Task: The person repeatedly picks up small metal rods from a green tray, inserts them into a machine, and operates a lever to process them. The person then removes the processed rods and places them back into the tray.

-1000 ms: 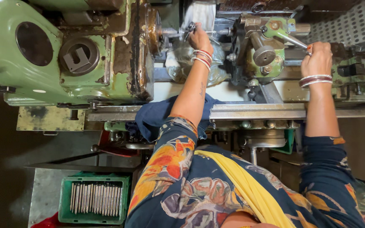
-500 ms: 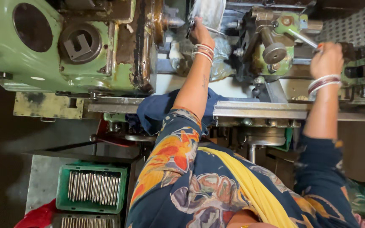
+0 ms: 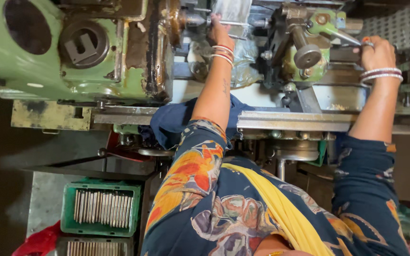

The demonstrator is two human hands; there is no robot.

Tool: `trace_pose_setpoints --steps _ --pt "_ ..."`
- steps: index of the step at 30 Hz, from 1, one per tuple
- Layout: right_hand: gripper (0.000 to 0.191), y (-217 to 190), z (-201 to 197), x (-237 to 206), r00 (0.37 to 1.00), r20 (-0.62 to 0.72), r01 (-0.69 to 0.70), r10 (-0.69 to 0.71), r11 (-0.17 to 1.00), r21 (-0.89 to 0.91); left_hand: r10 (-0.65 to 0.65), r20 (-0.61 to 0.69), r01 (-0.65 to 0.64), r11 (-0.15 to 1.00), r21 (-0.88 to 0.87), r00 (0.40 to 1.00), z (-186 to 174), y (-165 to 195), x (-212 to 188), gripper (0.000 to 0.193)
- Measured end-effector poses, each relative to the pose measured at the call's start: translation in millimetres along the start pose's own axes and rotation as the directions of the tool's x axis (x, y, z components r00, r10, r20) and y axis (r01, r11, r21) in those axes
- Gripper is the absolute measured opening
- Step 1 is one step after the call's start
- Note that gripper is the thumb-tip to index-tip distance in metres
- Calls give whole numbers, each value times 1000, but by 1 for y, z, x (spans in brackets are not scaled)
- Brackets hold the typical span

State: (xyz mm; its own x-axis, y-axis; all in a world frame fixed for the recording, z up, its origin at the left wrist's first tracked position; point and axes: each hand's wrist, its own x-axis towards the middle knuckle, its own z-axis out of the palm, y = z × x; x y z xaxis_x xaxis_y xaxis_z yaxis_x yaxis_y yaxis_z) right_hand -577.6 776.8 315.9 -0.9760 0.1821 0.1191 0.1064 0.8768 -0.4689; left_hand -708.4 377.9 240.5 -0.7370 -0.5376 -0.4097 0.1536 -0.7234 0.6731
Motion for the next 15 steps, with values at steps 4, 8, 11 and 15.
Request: trace_pose_setpoints --steps 4,8,11,15 --pt "22 -4 28 -32 987 -137 56 -85 977 -204 -37 6 37 999 7 999 -3 -1 5 42" --pt "24 -16 46 -50 978 -206 -63 17 973 -220 -128 56 132 988 -78 990 -2 1 9 43" --pt "44 -10 38 -45 966 -235 97 -106 994 -52 -90 39 92 994 -55 995 -2 -1 10 42" --pt "31 30 10 -43 833 -289 469 -471 879 -81 -201 52 204 977 -68 978 -4 -1 12 52"
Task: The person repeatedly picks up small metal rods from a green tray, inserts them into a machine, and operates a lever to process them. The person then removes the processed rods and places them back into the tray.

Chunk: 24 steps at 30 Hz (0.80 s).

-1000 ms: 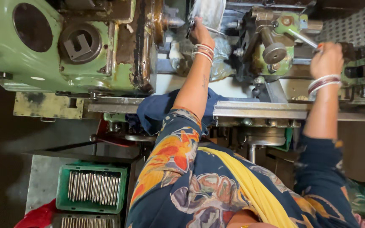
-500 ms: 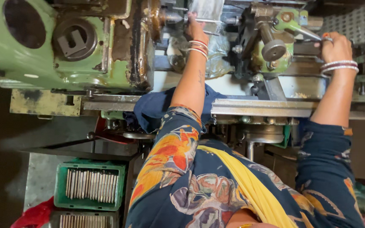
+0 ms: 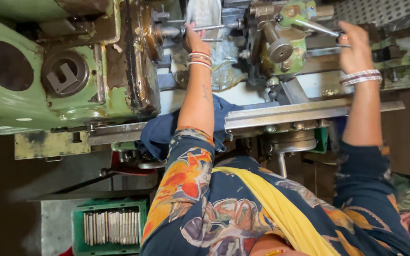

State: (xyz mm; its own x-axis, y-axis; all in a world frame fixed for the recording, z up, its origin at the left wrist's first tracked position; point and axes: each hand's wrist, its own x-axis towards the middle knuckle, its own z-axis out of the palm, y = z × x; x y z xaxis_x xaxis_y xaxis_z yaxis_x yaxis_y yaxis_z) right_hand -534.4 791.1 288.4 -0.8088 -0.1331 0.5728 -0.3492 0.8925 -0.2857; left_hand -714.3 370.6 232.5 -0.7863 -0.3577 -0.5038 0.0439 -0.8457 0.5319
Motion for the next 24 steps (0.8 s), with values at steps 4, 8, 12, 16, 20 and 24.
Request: trace_pose_setpoints --steps 4,8,12,16,20,24 --pt "63 63 -71 -60 860 -126 -433 495 836 337 -33 137 -33 890 454 990 -3 -6 -3 52" --pt "16 95 -114 -133 623 -302 -500 722 664 557 -99 358 -371 -268 889 929 2 -27 -16 74" --pt "17 44 -38 -195 605 -496 -691 623 720 62 -198 439 -477 -485 733 876 16 -49 -42 43" --pt "20 -24 37 -218 540 2 -842 842 540 15 -69 551 -523 -434 734 831 26 -31 -89 34" --pt "26 -33 25 -240 491 261 -849 831 524 -71 33 814 -754 -359 551 580 8 41 -147 53" --pt "34 -46 23 -281 469 285 -825 836 530 -195 142 847 -858 47 511 512 -87 157 -176 47"
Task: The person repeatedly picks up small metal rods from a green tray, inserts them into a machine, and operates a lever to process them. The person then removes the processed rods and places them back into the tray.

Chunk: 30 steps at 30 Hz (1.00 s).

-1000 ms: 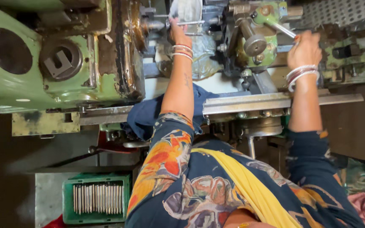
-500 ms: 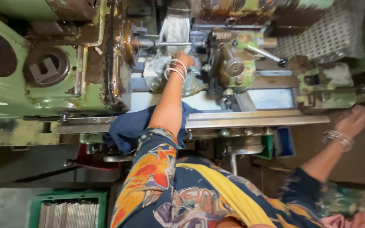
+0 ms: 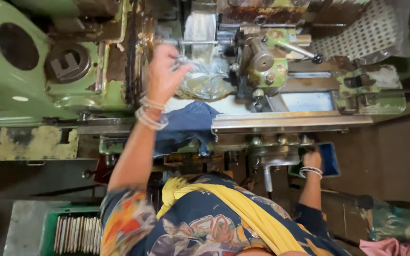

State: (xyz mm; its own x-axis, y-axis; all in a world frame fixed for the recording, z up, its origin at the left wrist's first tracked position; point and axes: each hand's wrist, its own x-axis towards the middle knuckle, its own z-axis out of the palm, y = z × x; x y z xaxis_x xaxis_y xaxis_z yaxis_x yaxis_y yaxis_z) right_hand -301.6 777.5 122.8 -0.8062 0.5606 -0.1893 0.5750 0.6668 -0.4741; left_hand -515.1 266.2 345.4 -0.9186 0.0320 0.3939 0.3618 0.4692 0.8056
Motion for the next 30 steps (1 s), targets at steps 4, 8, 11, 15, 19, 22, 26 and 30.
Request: trace_pose_setpoints --steps 4,8,11,15,19,22,26,30 --pt "59 -13 63 -58 964 245 55 -104 978 201 13 -478 -93 985 -143 878 -117 -90 -120 26" --pt "30 -76 130 -125 614 551 360 -565 822 442 -493 -787 -113 818 -565 371 -168 -196 -222 30" --pt "29 -135 172 -166 484 531 590 -695 708 389 -439 -730 373 889 -267 524 -136 -215 -294 20" --pt "27 -218 217 -200 544 566 239 -620 760 604 -211 -496 239 971 -7 843 -77 -178 -345 28" --pt "22 -280 231 -226 314 897 -448 -312 784 430 -74 -267 164 927 336 961 -58 -117 -350 34" --pt "16 -301 230 -256 244 925 -475 -292 795 377 61 -241 50 902 429 969 -62 -98 -350 36" --pt "12 -308 227 -275 399 855 -433 -331 754 494 5 -276 112 908 404 961 -70 -111 -362 38" --pt "19 -310 235 -273 264 933 -520 -245 778 352 30 -267 92 896 434 963 -71 -136 -373 41"
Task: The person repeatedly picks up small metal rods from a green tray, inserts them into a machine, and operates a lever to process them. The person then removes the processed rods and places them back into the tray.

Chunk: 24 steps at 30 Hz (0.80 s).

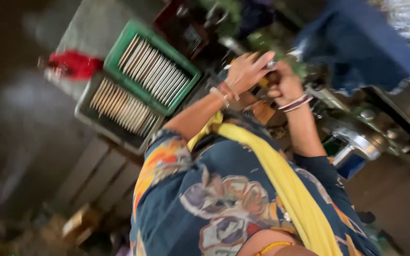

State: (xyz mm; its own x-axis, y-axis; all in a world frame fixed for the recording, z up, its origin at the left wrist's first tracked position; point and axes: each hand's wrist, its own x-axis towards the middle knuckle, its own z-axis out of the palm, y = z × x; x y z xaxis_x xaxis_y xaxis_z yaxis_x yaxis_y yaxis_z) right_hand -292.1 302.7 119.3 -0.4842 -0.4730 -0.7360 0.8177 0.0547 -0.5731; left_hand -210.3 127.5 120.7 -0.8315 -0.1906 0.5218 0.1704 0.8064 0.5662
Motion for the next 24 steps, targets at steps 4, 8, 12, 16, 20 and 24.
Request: trace_pose_setpoints --steps 4,8,12,16,20,24 --pt "19 -4 2 2 990 137 -27 37 997 -70 49 29 -49 999 21 998 7 -16 -7 50" --pt "20 -16 12 -14 959 243 -96 148 973 -211 236 38 -235 972 -18 971 -2 -45 -7 55" --pt "23 -15 19 -27 893 300 -241 334 920 -309 544 338 -556 828 -67 768 -25 -71 3 41" --pt "20 8 15 -5 988 138 91 -67 981 -170 -105 384 108 994 13 917 -25 -29 10 46" --pt "19 29 3 51 630 208 752 -748 521 -403 -729 126 703 576 -416 672 -1 31 12 44" --pt "16 42 -14 72 648 41 748 -761 625 -221 -663 71 644 688 -335 745 -7 20 -10 45"
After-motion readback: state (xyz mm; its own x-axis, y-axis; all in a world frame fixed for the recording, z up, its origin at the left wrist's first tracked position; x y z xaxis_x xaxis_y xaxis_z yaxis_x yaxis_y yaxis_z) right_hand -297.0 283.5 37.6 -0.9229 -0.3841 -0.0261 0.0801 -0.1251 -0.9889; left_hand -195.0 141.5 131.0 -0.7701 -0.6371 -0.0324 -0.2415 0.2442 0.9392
